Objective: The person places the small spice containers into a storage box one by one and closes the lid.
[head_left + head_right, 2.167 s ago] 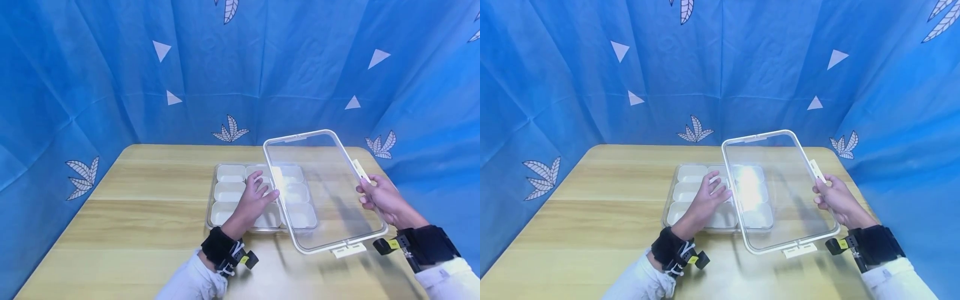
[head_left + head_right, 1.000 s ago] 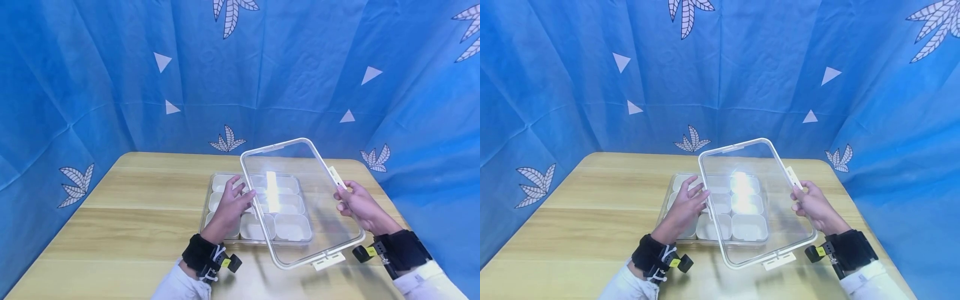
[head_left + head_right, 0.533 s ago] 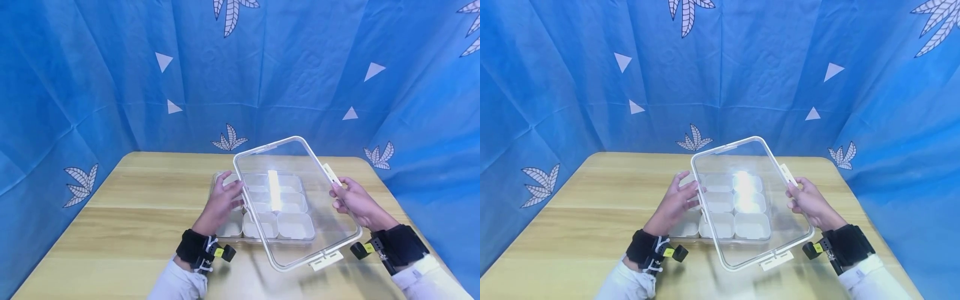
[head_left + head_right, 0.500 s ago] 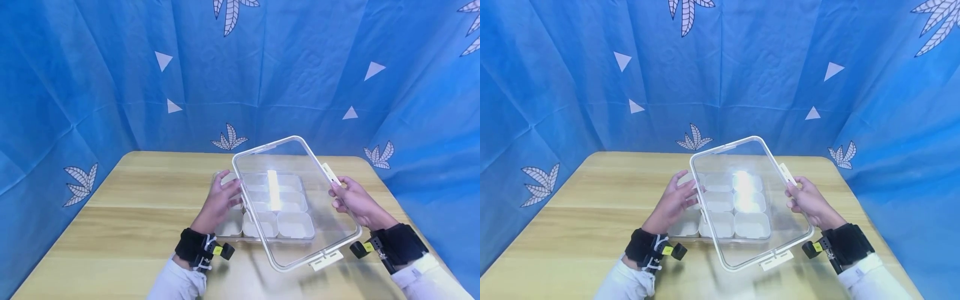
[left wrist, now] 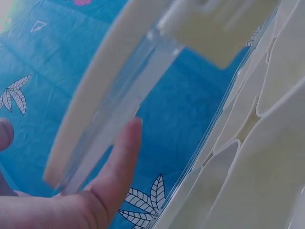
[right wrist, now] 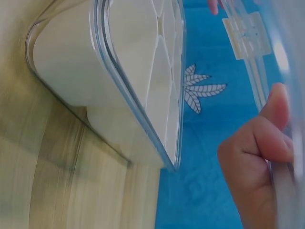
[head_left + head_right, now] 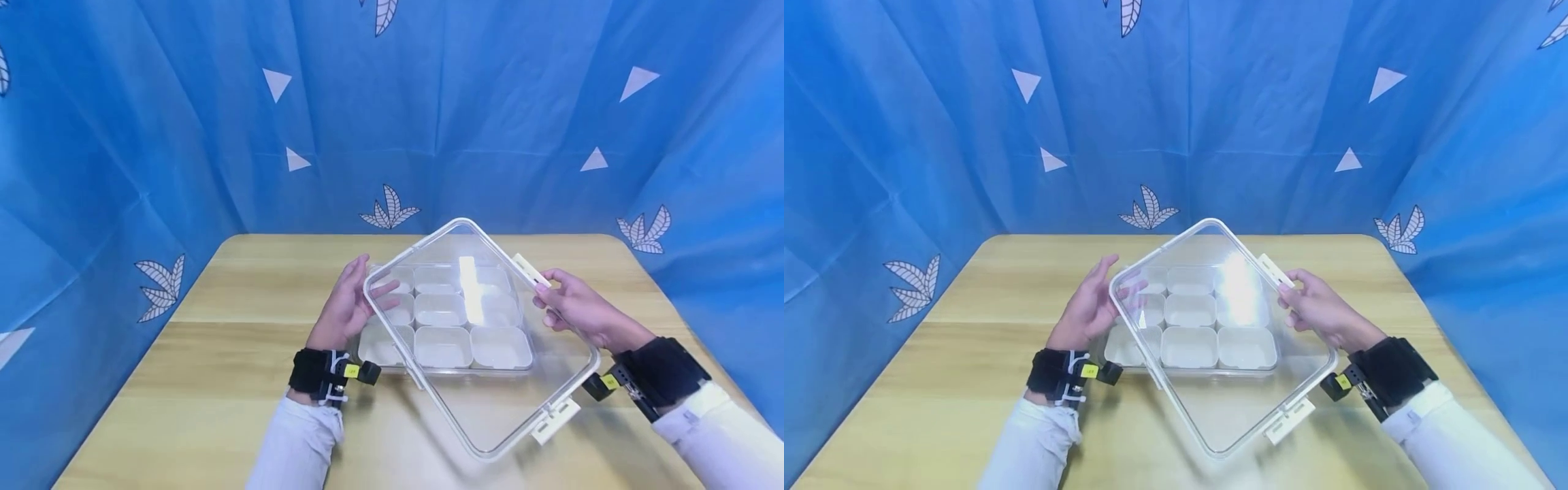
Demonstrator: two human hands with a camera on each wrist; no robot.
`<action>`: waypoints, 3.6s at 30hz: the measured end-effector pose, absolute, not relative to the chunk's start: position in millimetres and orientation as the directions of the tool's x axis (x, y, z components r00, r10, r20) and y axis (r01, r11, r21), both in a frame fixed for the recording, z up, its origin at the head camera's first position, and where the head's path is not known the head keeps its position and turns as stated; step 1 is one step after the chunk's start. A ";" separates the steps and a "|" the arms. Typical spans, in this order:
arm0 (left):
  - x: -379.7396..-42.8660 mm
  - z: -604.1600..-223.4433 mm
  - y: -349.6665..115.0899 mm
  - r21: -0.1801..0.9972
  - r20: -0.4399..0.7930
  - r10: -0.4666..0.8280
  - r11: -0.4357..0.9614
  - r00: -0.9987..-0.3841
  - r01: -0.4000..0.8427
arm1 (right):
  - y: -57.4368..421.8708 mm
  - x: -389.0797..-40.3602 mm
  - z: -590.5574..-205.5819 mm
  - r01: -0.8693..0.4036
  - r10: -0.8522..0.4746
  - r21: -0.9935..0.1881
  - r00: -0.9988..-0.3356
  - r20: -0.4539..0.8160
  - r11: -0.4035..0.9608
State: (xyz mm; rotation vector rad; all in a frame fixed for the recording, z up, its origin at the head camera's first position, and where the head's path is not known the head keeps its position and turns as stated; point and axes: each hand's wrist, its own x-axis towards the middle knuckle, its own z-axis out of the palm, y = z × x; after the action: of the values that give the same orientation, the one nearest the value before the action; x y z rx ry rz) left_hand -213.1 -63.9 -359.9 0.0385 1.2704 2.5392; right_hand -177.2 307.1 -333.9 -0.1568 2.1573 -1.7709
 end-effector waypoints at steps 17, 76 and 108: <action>-211.5 -363.9 -60.5 0.873 -0.125 0.250 -0.433 -0.960 -0.226 | 301.6 -181.3 -331.6 0.132 -0.323 -0.966 -0.925 -0.200 0.222; -174.5 -377.1 -64.6 0.821 -0.079 -0.016 -0.569 -0.997 -0.056 | 282.1 -165.2 -397.9 -0.159 -0.039 -0.985 -0.986 0.162 -0.074; -164.1 -374.8 -57.6 0.976 -0.101 -0.214 -0.212 -0.972 -0.055 | 276.0 -183.6 -413.1 0.078 -0.057 -0.988 -0.996 -0.071 -0.131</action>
State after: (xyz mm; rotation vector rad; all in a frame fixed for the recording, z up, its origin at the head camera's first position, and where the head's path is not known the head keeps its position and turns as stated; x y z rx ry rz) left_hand -164.1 -57.6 -374.8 -0.3492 2.0329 2.5046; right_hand -183.6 276.0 -413.1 0.0240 2.0094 -2.2969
